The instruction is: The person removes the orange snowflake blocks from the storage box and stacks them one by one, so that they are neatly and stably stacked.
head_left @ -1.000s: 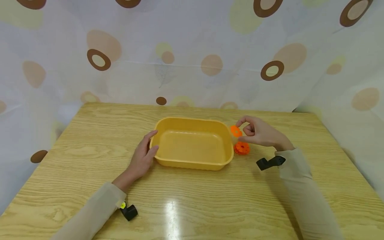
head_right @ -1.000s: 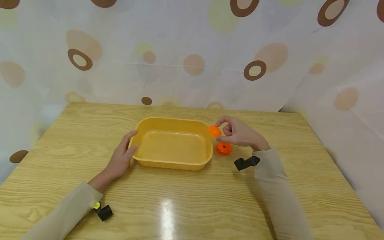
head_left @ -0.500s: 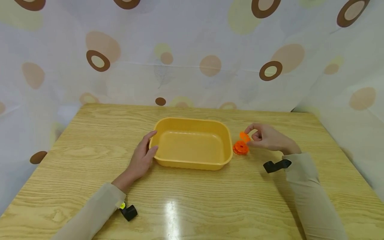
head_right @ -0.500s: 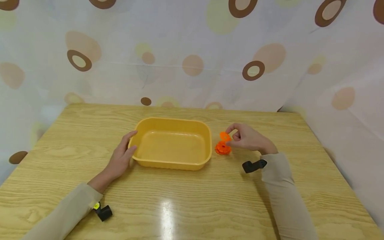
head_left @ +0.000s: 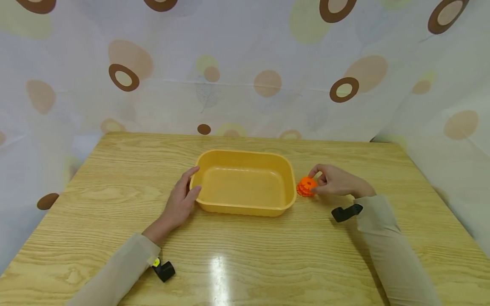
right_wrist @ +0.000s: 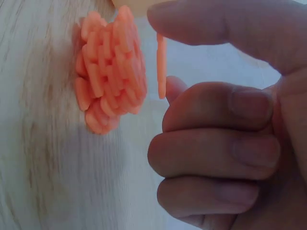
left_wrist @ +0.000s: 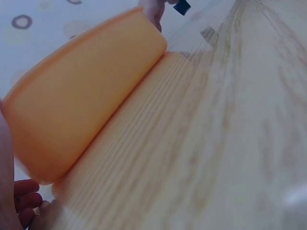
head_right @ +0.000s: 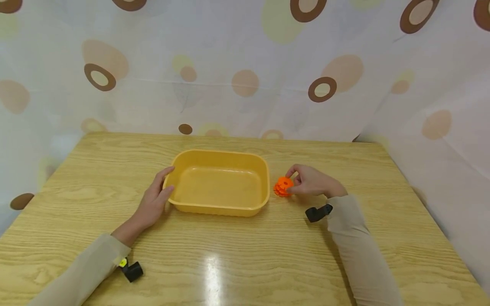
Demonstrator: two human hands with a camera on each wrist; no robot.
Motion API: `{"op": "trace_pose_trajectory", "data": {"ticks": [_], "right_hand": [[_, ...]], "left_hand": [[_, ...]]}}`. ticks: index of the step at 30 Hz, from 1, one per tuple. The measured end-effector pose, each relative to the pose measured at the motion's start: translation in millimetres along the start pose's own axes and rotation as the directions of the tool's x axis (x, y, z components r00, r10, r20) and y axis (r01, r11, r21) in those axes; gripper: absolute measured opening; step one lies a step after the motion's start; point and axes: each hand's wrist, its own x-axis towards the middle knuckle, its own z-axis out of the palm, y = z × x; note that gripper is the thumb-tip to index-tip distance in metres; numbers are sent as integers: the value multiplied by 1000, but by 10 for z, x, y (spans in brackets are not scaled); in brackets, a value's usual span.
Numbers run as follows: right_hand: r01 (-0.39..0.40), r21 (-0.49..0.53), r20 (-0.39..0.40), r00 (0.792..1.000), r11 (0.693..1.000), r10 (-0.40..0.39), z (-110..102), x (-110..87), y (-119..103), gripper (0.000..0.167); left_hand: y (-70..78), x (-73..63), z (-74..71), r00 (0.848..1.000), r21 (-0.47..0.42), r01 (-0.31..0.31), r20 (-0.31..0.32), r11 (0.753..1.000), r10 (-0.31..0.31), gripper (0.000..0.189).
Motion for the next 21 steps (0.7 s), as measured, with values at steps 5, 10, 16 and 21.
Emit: {"op": "trace_pose_trajectory", "data": {"ticks": [5, 10, 16, 21], "right_hand": [[1, 12, 6, 1000, 1000, -1, 16, 1, -11, 39], [11, 33, 18, 1000, 999, -12, 25, 2, 4, 40], [26, 82, 30, 999, 996, -28, 19, -5, 25, 41], [33, 101, 30, 999, 994, -36, 12, -15, 32, 40]], "left_hand": [[-2, 2, -3, 1000, -4, -8, -1, 1000, 8, 48], [1, 0, -5, 1000, -3, -11, -1, 1000, 11, 48], [8, -2, -7, 1000, 14, 4, -2, 1000, -4, 47], [9, 1, -3, 1000, 15, 7, 2, 1000, -7, 47]]}}
